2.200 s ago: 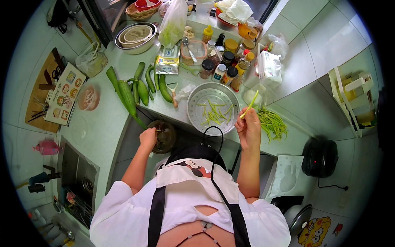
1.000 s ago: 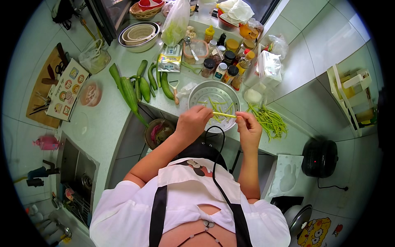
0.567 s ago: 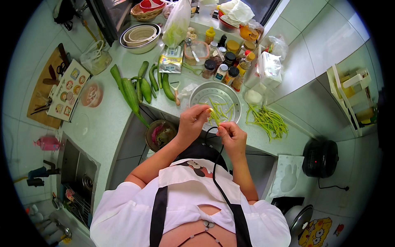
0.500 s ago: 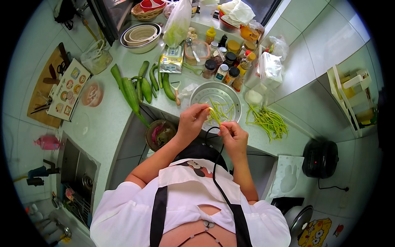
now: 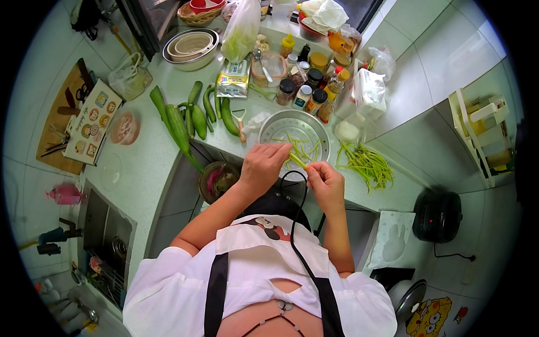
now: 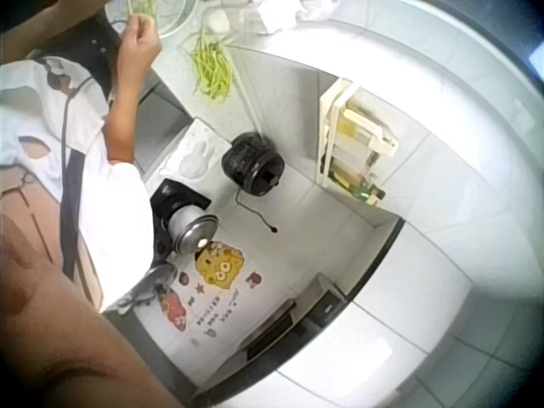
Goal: The person strips the ends and strings from long beans by hand, placing the prepped pieces into a metal bowl.
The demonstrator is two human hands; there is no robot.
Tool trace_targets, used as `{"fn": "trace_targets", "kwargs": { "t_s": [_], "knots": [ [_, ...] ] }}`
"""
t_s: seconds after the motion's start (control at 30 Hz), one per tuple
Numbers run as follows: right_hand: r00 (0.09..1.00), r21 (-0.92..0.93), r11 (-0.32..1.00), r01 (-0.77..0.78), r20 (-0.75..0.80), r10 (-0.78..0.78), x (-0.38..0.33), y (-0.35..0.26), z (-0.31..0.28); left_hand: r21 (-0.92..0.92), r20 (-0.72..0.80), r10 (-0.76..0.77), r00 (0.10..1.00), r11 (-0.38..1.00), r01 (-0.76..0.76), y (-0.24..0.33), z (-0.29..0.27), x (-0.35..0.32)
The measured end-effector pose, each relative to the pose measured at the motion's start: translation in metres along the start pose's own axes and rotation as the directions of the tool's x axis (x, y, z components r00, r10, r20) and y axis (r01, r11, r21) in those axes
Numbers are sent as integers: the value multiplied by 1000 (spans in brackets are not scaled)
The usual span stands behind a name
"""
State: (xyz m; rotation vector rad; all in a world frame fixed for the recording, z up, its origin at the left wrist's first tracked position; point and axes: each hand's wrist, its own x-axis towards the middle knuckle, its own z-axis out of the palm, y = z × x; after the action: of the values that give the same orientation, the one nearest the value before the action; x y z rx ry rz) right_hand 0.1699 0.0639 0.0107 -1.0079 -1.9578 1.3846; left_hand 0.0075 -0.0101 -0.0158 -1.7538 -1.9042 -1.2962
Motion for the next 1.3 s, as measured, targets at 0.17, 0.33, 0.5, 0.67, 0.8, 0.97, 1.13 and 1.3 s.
{"fn": "trace_targets", "kwargs": {
  "t_s": [0.17,0.33,0.5,0.67,0.8,0.97,1.13,1.3],
  "knots": [
    [999,25,1000,18,32,-19,0,-3,6,-254,165,-287,944,912,322,4,4,-6],
    [992,-116,988,99,-70,-108,0,-2,9,-489,263,-407,875,726,484,6,12,-8],
    [978,-212,962,172,-79,-192,1,-2,7,-609,382,-408,829,564,558,9,7,-6],
    [941,-260,920,292,-92,-325,0,1,10,-611,362,-347,865,613,501,7,8,-2],
    [923,-317,891,326,-97,-373,0,-1,9,-619,421,-345,839,567,543,5,7,-2],
    [904,-340,867,364,-96,-417,0,-2,8,-646,453,-376,808,487,588,13,8,-2],
    [905,-378,857,350,-98,-413,0,-2,6,-624,467,-351,812,519,584,8,8,-5],
    [891,-349,851,393,-83,-446,0,-5,10,-706,454,-364,814,410,577,13,9,-4]
  ]
}}
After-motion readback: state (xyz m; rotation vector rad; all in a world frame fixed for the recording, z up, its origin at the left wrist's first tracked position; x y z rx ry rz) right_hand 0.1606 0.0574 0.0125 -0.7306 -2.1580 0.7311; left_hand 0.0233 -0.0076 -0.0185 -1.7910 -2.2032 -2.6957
